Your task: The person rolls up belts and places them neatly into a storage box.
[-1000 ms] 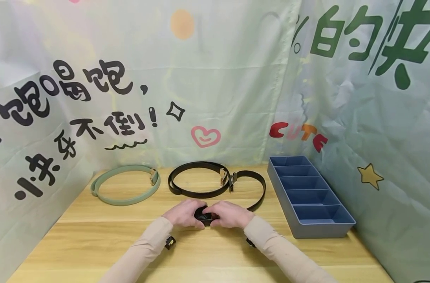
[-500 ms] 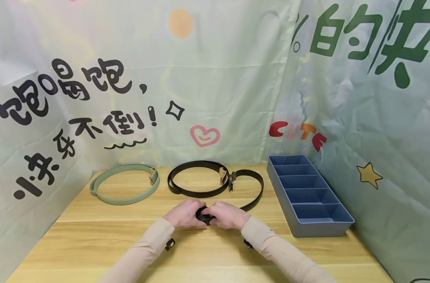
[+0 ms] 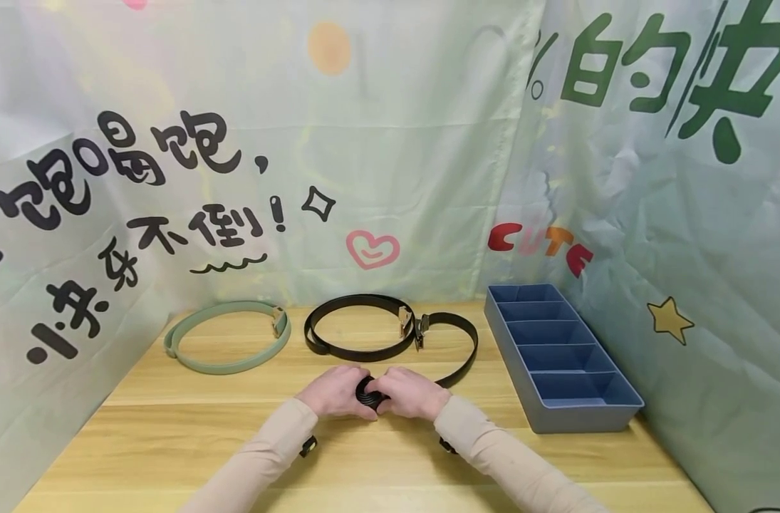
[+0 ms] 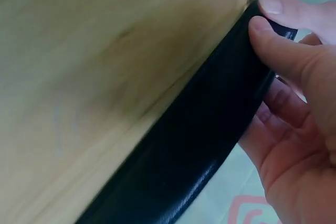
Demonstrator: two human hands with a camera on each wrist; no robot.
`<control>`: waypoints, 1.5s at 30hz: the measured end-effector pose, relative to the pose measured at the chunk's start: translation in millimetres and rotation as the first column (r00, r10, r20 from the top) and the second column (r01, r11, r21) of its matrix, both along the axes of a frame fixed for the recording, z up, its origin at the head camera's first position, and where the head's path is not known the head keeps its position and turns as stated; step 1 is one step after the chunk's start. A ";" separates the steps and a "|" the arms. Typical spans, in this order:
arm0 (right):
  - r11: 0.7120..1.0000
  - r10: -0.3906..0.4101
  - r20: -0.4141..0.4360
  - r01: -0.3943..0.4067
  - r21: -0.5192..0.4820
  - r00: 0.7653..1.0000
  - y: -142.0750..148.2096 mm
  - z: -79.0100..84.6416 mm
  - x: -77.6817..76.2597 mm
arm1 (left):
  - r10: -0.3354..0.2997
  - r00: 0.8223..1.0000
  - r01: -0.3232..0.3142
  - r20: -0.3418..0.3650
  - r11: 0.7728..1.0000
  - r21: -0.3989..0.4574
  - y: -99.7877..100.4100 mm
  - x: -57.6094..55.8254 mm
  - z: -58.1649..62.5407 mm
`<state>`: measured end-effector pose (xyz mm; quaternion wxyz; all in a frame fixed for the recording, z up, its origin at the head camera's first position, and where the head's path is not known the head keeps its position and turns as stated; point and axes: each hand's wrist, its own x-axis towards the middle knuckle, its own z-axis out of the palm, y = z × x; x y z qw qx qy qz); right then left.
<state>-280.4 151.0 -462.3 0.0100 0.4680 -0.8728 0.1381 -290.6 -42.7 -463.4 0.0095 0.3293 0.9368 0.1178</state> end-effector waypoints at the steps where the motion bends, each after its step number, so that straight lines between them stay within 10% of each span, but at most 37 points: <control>1: 1.000 -0.001 0.000 0.001 0.007 1.000 0.9 0.9 0.0 | -0.009 1.000 0.009 -0.006 1.000 -0.001 -0.2 -0.6 0.0; 29: 0.998 -0.011 0.009 0.010 0.069 1.000 -3.4 2.0 -8.4 | -0.118 0.992 0.121 0.047 0.991 -0.061 -7.1 -9.3 5.4; 40: 0.999 -0.031 -0.102 0.034 0.034 0.994 -9.0 -0.2 -4.0 | 0.058 0.998 -0.060 -0.032 0.996 -0.069 -0.9 -0.7 3.7; 45: 0.998 -0.025 -0.092 0.029 0.052 0.995 -6.7 -1.3 -4.6 | 0.016 0.999 -0.019 -0.028 0.995 -0.100 -2.5 -4.0 5.4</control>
